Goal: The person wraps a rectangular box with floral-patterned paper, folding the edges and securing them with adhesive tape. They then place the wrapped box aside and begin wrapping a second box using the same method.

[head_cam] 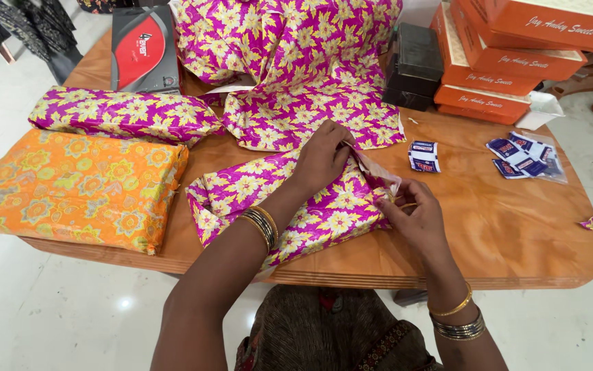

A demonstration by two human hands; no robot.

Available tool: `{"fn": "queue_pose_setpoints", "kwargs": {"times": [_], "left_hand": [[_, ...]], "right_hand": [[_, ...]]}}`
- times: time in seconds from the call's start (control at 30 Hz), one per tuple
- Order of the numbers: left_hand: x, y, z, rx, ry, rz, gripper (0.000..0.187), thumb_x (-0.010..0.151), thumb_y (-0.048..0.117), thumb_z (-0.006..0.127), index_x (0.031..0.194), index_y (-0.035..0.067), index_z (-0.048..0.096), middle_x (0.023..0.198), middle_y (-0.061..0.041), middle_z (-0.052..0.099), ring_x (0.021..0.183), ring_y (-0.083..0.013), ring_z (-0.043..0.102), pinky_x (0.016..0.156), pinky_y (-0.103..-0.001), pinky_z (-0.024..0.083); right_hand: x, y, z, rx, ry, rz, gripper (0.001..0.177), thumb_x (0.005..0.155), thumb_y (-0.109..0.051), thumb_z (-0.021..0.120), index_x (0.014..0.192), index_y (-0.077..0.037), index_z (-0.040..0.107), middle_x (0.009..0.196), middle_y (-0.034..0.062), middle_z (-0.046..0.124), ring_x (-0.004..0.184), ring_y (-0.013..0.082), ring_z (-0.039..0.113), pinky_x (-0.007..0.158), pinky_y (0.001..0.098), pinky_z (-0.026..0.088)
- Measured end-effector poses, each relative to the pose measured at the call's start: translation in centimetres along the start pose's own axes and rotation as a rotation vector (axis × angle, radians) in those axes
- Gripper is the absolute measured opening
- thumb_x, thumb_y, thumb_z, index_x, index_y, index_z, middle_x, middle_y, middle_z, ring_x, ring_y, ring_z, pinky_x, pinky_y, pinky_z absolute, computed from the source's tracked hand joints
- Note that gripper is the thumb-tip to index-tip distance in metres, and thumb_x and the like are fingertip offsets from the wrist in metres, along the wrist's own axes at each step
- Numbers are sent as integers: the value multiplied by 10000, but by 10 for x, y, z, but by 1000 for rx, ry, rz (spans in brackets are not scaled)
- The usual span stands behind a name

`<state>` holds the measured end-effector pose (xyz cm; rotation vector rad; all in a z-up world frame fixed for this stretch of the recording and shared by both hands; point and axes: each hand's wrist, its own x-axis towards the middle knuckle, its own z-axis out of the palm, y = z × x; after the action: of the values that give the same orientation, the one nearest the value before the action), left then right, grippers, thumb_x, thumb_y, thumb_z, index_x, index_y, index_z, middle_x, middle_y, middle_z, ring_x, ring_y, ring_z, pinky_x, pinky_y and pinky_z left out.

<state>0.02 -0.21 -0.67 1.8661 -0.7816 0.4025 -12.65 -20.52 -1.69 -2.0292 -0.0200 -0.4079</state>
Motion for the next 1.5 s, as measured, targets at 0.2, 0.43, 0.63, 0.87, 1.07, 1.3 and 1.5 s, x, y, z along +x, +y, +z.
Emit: {"fn": "queue_pose_setpoints", "kwargs": {"times": [0.2, 0.43, 0.63, 0.87, 1.07, 1.3, 1.5], "left_hand": [[1, -3, 1, 4, 10, 13, 151, 909, -14, 671, 1043, 38, 626, 1071, -136, 593, 924, -289, 675, 799, -373, 561], [0, -19, 6, -22, 88, 67, 150, 883, -74, 647, 994, 23, 621, 1018, -142, 591, 933, -315, 652, 797, -390, 541], [0, -32, 13, -119, 126, 5, 178, 868, -117, 632, 979, 22, 619, 1007, -118, 587, 899, -255, 661, 773, -350, 553], [4, -38, 11, -107, 91, -6, 193, 822, -147, 626, 934, 10, 640, 950, -111, 573, 802, -233, 639, 700, -345, 528], [9, -41, 5, -94, -3, -37, 207, 798, -167, 598, 911, -1, 645, 908, -102, 598, 749, -213, 634, 644, -332, 523], [8, -41, -7, -110, -100, -2, 167, 788, -91, 609, 926, -21, 671, 912, -121, 617, 749, -202, 629, 644, -308, 505], [7, -29, 1, -143, -52, -330, 245, 860, 170, 863, 881, 5, 683, 842, -60, 651, 678, -103, 589, 591, -268, 495]], "right_hand": [[-1, -15, 8, -231, 166, -88, 165, 871, -49, 752, 1018, 0, 693, 924, 76, 658, 732, 130, 636, 663, 273, 519], [-10, -33, 24, -276, 235, -305, 145, 849, 40, 680, 989, 5, 673, 895, 116, 615, 753, 215, 622, 678, 325, 508], [-16, -38, 39, -296, 239, -335, 179, 797, 74, 654, 962, 5, 652, 894, 122, 573, 763, 250, 583, 693, 375, 479], [-26, -41, 43, -362, 223, -441, 201, 825, 68, 678, 1008, -15, 688, 907, 114, 552, 856, 269, 546, 703, 396, 446], [-27, -47, 39, -337, 167, -431, 135, 881, 17, 704, 1010, -20, 711, 870, 95, 553, 841, 259, 540, 684, 382, 433], [-33, -56, 37, -410, 136, -496, 90, 898, -69, 749, 981, -38, 740, 831, 80, 536, 822, 262, 505, 694, 404, 397], [-34, -63, 38, -457, 138, -546, 153, 886, -143, 785, 973, -31, 728, 829, 79, 527, 836, 272, 497, 727, 421, 394]]}}
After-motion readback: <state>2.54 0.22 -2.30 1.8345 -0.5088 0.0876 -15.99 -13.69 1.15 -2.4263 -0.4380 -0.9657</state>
